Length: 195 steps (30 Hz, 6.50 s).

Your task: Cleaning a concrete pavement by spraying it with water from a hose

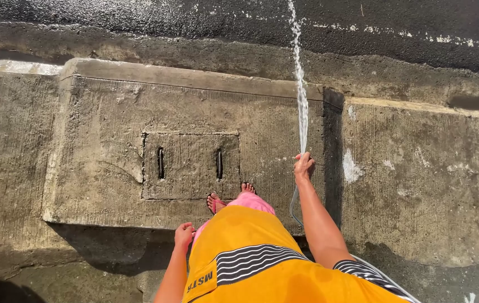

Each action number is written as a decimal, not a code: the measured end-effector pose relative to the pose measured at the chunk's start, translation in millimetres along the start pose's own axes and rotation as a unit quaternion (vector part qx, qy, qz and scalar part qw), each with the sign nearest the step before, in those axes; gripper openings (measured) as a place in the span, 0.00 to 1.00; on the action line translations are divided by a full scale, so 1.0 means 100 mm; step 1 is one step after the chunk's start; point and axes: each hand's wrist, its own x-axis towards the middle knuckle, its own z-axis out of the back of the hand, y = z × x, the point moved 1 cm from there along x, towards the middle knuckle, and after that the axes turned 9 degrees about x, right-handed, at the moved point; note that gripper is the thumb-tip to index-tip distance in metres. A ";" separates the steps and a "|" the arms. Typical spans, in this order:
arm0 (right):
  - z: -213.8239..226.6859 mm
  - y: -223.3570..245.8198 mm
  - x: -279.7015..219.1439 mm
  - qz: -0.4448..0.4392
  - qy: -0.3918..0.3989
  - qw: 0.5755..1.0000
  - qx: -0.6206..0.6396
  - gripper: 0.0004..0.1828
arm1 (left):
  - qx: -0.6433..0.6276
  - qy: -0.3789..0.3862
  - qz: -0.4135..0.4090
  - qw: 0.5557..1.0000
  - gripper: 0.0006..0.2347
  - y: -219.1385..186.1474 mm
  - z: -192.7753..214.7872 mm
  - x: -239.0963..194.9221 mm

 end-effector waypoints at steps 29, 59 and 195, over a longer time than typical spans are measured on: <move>-0.12 -1.38 0.96 0.048 0.007 0.999 -0.024 0.32 | 0.018 -0.050 -0.048 0.997 0.19 -0.11 -0.06 -0.13; -0.07 -1.04 0.65 0.002 0.079 0.996 -0.037 0.30 | 0.095 -0.065 -0.056 0.992 0.18 -0.04 -0.11 -0.12; 0.55 0.24 0.02 0.364 0.013 0.910 0.198 0.19 | 0.325 0.019 -0.165 0.931 0.24 -2.09 0.78 0.76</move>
